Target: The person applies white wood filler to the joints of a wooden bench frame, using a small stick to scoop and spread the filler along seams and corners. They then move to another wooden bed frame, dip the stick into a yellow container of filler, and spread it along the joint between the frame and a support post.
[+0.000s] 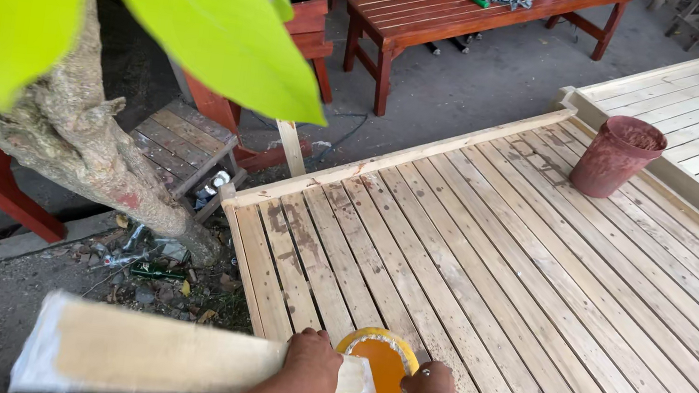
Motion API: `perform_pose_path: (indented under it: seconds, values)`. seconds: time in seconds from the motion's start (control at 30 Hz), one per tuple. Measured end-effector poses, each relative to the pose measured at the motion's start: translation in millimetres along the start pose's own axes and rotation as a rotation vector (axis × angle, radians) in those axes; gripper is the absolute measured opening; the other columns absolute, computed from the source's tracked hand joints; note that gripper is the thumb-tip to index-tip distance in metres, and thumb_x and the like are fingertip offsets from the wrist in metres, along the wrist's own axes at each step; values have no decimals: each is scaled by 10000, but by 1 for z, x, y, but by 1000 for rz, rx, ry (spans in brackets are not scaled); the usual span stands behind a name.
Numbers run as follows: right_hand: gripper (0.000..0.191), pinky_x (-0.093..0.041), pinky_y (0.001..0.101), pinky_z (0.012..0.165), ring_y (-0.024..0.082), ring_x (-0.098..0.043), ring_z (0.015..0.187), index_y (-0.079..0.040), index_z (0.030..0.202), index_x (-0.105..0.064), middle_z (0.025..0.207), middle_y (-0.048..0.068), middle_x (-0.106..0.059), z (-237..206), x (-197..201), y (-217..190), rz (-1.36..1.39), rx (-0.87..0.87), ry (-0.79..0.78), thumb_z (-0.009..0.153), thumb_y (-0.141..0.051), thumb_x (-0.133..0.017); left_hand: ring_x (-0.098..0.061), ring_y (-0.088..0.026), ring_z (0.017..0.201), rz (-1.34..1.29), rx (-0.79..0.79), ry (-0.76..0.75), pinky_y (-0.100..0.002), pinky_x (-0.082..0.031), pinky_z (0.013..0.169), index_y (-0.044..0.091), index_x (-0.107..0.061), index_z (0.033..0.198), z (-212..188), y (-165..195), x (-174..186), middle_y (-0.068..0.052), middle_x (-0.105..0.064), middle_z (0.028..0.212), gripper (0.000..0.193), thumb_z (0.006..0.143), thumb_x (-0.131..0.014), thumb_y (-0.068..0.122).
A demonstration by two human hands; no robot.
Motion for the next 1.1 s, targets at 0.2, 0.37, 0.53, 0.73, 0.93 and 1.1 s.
perform_pose_path:
  seconds: [0.2,0.37,0.53,0.73,0.93,1.1]
  values:
    - [202,-603,404,648,265,-753,750,7,1019,-726,909,162,-768,31,7,15,-164,-11,0,881,-133,-684,-624,-389,1176,60,29,-56,-596,-529,971,78,-671,1331,21,12,16,-167,-642,1295,710,695,-862,332]
    - [251,-575,406,964,271,-736,1097,-197,1119,-738,1136,88,-774,20,26,3,-432,165,278,920,-286,-614,-669,-387,1156,141,-33,-138,-594,-568,939,99,-703,1307,38,22,40,-151,-710,1282,691,704,-838,407]
    - [378,-570,411,984,290,-714,1093,-290,1293,-704,1407,128,-617,-1,53,-2,-412,202,360,924,-267,-622,-623,-362,1214,254,-60,-152,-568,-482,1000,136,-659,1366,43,36,55,-132,-653,1330,685,781,-844,441]
    - [526,-529,372,1086,202,-745,1114,-355,1423,-611,1721,70,-228,-3,64,17,-390,83,250,909,-257,-661,-669,-312,1185,342,-116,-217,-563,-508,965,206,-697,1348,68,56,39,-39,-718,1296,575,814,-797,395]
    - [521,-485,378,1133,217,-714,1165,-299,1415,-624,1706,68,-263,-1,64,36,-390,104,236,898,-242,-660,-715,-281,1144,396,-115,-233,-558,-546,918,198,-719,1328,99,72,16,-29,-749,1261,526,828,-779,349]
    - [537,-472,406,1149,219,-725,1158,-266,1423,-611,1701,92,-260,0,65,46,-385,99,231,890,-237,-669,-723,-271,1152,407,-211,-304,-555,-541,944,190,-716,1317,102,83,12,-34,-743,1266,526,832,-745,392]
Point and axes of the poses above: each hand's wrist, its own z-axis towards the middle knuckle, its own x-axis out of the back of the hand, y = z × x, the point moved 2 cm from there along z, towards the middle knuckle
